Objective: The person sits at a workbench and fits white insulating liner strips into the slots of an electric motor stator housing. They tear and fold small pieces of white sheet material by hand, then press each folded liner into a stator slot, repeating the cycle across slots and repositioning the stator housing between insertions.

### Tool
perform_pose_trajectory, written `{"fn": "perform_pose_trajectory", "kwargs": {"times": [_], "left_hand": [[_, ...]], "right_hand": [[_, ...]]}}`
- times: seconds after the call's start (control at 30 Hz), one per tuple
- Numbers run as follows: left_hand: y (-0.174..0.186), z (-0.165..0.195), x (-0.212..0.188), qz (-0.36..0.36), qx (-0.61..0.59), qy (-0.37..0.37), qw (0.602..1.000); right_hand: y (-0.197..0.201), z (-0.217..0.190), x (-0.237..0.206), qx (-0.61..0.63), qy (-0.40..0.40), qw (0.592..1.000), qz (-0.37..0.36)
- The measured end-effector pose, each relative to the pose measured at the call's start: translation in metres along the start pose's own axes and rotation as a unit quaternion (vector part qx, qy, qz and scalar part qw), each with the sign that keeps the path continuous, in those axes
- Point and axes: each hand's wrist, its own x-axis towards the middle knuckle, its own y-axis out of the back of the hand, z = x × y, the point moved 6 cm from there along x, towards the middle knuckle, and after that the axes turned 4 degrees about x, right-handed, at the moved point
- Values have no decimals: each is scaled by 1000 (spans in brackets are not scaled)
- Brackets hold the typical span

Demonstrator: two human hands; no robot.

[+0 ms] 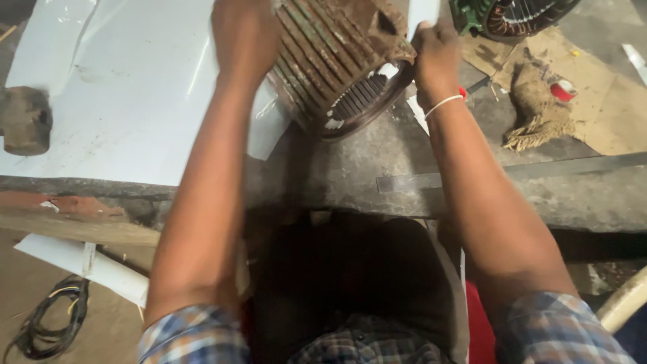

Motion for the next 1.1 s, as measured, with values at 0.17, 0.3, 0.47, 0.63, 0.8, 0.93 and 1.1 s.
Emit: {"fn": "perform_pose_trajectory", "kwargs": {"times": [0.17, 0.3, 0.47, 0.63, 0.8, 0.93, 1.1], "left_hand": [[19, -24, -90, -321, 34, 154, 934], [30, 2, -114, -267, 105, 89, 954], [41, -30, -114, -279, 12, 249, 927], [73, -80, -108, -288, 34, 290, 912], [16, -56, -90, -262, 109, 157, 946], [-17, -58, -103, -324, 62, 211, 920], [65, -129, -112, -329, 142, 298, 885]], "right_hand": [[-10, -23, -7, 223, -11, 972, -76], [-15, -32, -9, 74, 1, 997, -16], [-32, -24, -9, 133, 26, 989, -51], [-16, 1, 1, 174, -14, 984, -26], [7, 1, -6, 10, 204, 979, 26], [17, 7, -8, -116, 264, 957, 25], [23, 40, 15, 397, 17, 917, -46]]}}
